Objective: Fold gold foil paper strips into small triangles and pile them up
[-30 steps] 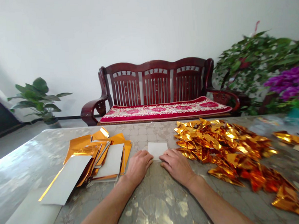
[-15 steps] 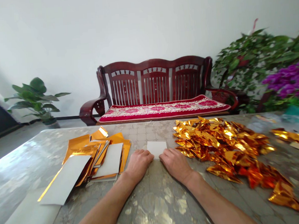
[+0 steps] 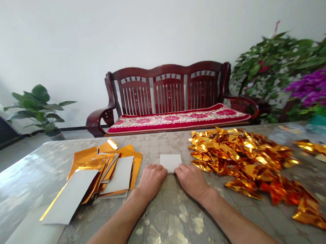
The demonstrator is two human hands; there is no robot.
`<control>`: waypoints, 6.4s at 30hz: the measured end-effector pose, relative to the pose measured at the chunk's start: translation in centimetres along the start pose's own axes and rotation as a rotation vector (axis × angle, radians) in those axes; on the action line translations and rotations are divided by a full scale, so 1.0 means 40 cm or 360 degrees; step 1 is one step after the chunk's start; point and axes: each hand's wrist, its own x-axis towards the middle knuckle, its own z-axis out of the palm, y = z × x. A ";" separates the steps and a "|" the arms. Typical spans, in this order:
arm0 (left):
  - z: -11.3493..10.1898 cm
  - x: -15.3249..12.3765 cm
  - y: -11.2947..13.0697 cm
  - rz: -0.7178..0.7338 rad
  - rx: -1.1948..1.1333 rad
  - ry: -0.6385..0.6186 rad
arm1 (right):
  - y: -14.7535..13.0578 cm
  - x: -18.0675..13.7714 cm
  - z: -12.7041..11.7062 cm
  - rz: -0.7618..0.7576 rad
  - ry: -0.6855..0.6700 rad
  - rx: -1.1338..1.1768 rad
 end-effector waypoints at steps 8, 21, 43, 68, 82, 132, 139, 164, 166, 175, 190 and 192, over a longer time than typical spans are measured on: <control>0.009 0.005 0.013 -0.0033 0.0057 0.0094 | 0.007 -0.003 0.005 0.0024 0.0095 0.0057; 0.019 0.007 -0.010 -0.0099 -0.0177 0.0150 | 0.033 0.007 0.019 0.0189 0.0145 0.0402; 0.028 0.031 -0.016 -0.0762 -0.0754 0.0150 | 0.043 0.026 0.030 0.0377 0.0008 0.0657; 0.015 0.029 0.016 -0.0701 -0.0288 0.0065 | 0.055 0.040 0.043 0.0488 0.0046 0.0717; 0.016 0.028 0.017 -0.0715 -0.0277 0.0061 | 0.042 0.040 0.026 0.0469 -0.0025 0.0563; 0.014 0.000 0.029 -0.0396 -0.0430 0.0003 | -0.023 -0.041 -0.002 -0.0463 0.0190 0.0670; 0.026 0.020 -0.030 -0.0207 -0.0772 -0.0122 | 0.032 0.004 0.034 -0.0003 0.0308 0.0739; 0.059 0.026 -0.048 -0.0161 -0.0908 -0.0042 | 0.024 0.019 0.042 -0.0132 0.0184 0.0431; 0.055 0.024 -0.046 -0.0162 -0.0914 -0.0037 | 0.023 0.018 0.041 -0.0126 0.0182 0.0421; 0.070 0.028 -0.048 -0.0135 -0.0932 0.0031 | 0.018 0.021 0.030 -0.0136 0.0112 0.0344; 0.008 -0.047 0.067 -0.0022 -0.0585 0.0378 | -0.025 0.011 -0.013 0.0087 -0.0062 0.0117; 0.003 -0.041 0.092 -0.0102 -0.0492 0.0248 | -0.023 0.009 -0.016 0.0094 -0.0051 0.0114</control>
